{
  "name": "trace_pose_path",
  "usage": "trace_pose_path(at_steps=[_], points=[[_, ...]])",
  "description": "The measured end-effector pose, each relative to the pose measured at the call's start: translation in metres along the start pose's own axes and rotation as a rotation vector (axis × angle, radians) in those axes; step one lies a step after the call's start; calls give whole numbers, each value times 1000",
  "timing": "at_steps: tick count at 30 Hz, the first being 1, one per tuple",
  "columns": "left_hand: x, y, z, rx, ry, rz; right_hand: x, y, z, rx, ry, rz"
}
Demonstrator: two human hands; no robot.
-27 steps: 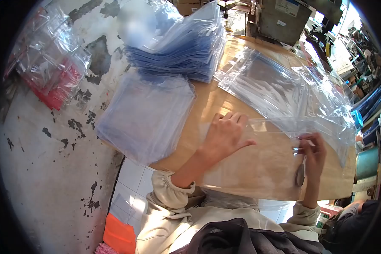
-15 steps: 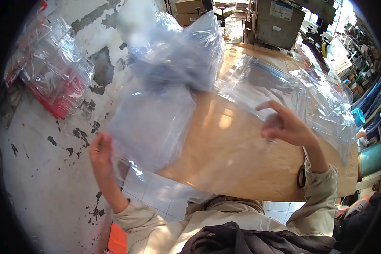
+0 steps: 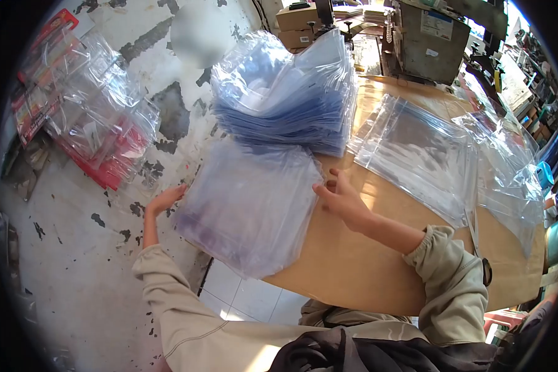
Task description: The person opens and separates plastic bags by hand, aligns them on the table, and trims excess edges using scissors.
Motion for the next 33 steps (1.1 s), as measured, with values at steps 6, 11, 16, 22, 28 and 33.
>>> trace_pose_path(at_steps=[6, 11, 16, 22, 28, 33], points=[[1, -39, -37, 341, 527, 197, 0, 6, -28, -69, -98, -44], [-7, -12, -54, 241, 300, -4, -10, -6, -34, -124, -142, 35], [-48, 35, -75, 216, 92, -151, -9, 0, -23, 92, -476, -1], [-39, 28, -79, 55, -317, -315, -7, -3, -4, 39, 163, 56], [-132, 191, -173, -385, -315, -703, -26, 54, 117, -612, 1172, 722], [-188, 254, -304, 258, 134, -1022, -68, 72, 192, -439, 1106, 488]])
Point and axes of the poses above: each hand's wrist, its own y-axis away from the middle knuckle, its own z-axis out of the back of the hand, x = y × z, the point moved 1 cm from there along -y, towards the middle knuckle, and after that the axes turned 14 degrees about y, right-handed, at the moved point
